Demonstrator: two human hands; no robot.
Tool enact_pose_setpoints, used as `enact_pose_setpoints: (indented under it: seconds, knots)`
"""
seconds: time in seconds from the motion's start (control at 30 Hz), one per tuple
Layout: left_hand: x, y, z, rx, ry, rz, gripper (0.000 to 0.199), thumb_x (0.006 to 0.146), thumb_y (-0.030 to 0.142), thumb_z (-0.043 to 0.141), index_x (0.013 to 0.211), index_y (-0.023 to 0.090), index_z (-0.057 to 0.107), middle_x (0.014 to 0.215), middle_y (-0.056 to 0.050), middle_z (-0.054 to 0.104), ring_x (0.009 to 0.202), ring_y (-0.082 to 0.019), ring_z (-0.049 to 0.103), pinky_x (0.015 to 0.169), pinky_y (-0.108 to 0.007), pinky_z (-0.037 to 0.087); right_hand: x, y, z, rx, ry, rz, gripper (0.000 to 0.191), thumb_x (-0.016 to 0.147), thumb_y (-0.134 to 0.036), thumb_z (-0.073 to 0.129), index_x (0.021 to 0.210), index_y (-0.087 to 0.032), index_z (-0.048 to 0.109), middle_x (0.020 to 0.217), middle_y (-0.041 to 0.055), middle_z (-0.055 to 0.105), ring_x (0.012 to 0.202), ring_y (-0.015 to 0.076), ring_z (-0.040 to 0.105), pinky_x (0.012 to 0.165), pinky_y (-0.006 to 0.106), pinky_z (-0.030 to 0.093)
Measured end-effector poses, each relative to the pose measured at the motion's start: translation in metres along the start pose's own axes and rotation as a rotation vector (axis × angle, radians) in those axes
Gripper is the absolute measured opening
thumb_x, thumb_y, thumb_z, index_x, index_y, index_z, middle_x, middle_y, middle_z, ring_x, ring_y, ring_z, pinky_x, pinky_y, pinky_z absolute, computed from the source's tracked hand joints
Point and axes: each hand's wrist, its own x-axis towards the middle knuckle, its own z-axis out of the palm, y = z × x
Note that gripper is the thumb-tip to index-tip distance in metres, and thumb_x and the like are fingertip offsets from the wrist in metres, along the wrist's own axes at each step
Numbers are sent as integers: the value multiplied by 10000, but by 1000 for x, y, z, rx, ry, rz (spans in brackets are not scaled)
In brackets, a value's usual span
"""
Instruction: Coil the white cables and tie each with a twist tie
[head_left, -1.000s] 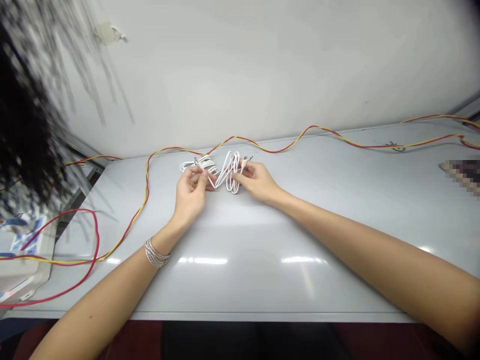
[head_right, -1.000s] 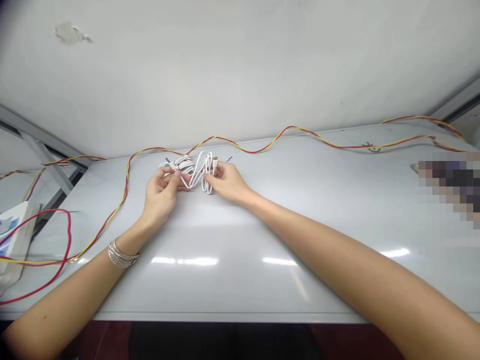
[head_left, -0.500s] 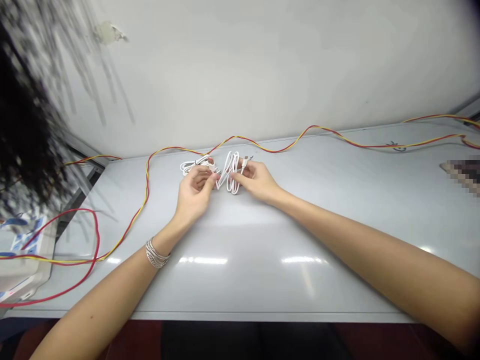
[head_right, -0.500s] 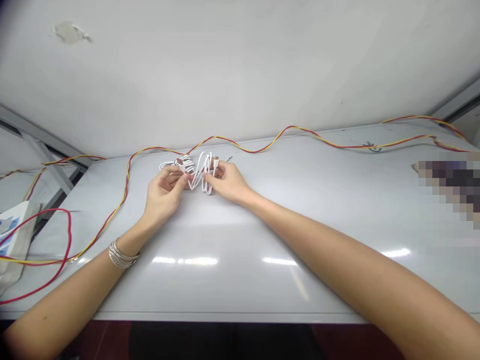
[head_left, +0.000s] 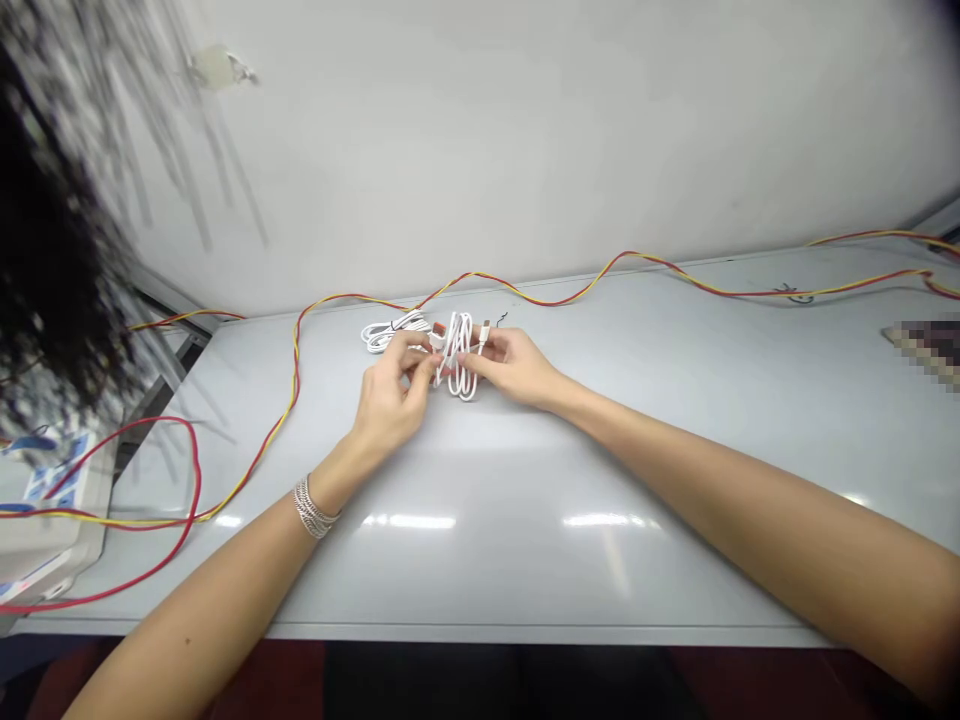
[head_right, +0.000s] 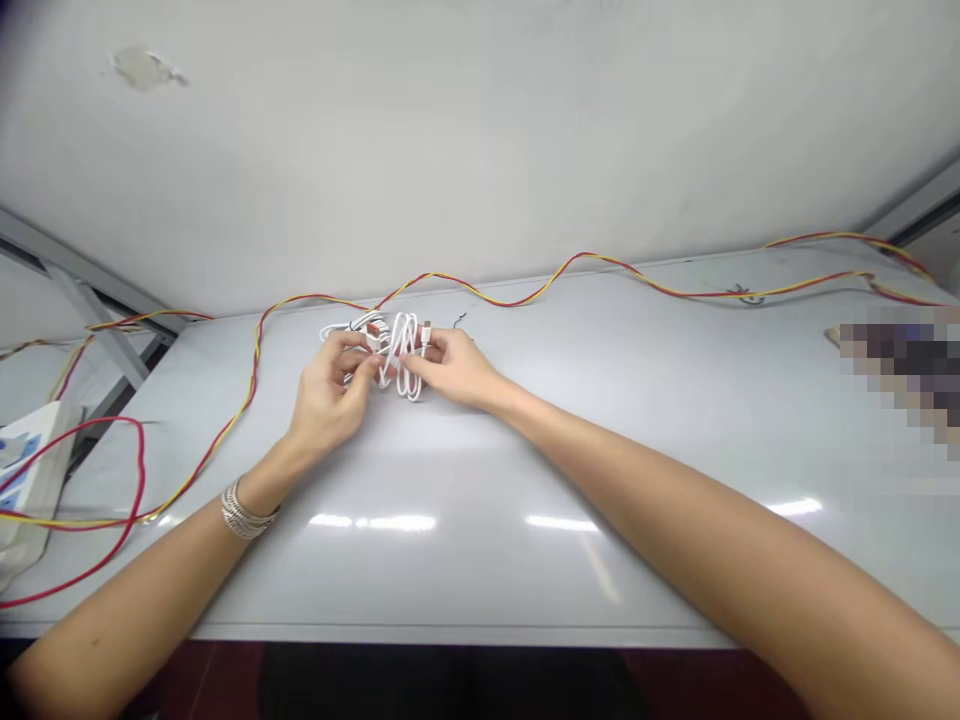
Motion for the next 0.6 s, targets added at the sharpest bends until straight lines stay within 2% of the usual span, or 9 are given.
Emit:
enact_pose_setpoints:
  seconds: [0.1, 0.23, 0.37, 0.5, 0.6]
  knots:
    - [1, 0, 1, -65, 35, -28, 177, 901, 312, 622, 1021, 196, 564, 726, 6, 668, 664, -129, 636, 647, -234, 476, 0, -1, 0, 23, -11, 12, 314, 758, -306, 738, 1026, -150, 691, 1030, 72, 748, 964, 238, 696, 840, 342, 570]
    - [3, 3, 4, -147, 79, -42, 182, 832, 293, 706, 924, 169, 611, 793, -17, 672, 683, -119, 634, 666, -233, 495, 0, -1, 0, -11, 3, 2, 289, 766, -305, 732, 1014, -162, 696, 1006, 64, 746, 941, 223, 683, 783, 317, 569]
    - [3, 4, 4, -96, 114, -77, 205, 819, 316, 727, 915, 165, 626, 803, -21, 671, 657, -103, 618, 633, -215, 486, 0, 1, 0, -31, 20, 29, 249, 784, -259, 693, 1009, -152, 695, 904, 48, 738, 798, 186, 678, 706, 299, 560]
    - [2, -1, 2, -74, 110, -123, 218, 870, 351, 665, 975, 178, 586, 818, -20, 667, 551, -82, 572, 524, -205, 441, -1, 1, 2, -44, 45, 43, 211, 789, -229, 676, 980, -141, 698, 858, 39, 727, 775, 173, 677, 704, 287, 550]
    - [2, 0, -1, 42, 104, -71, 201, 896, 327, 622, 1022, 182, 565, 886, -32, 672, 549, -81, 578, 503, -206, 429, -1, 1, 2, -59, 52, 38, 218, 787, -236, 683, 989, -154, 697, 861, 36, 724, 769, 171, 670, 699, 291, 548]
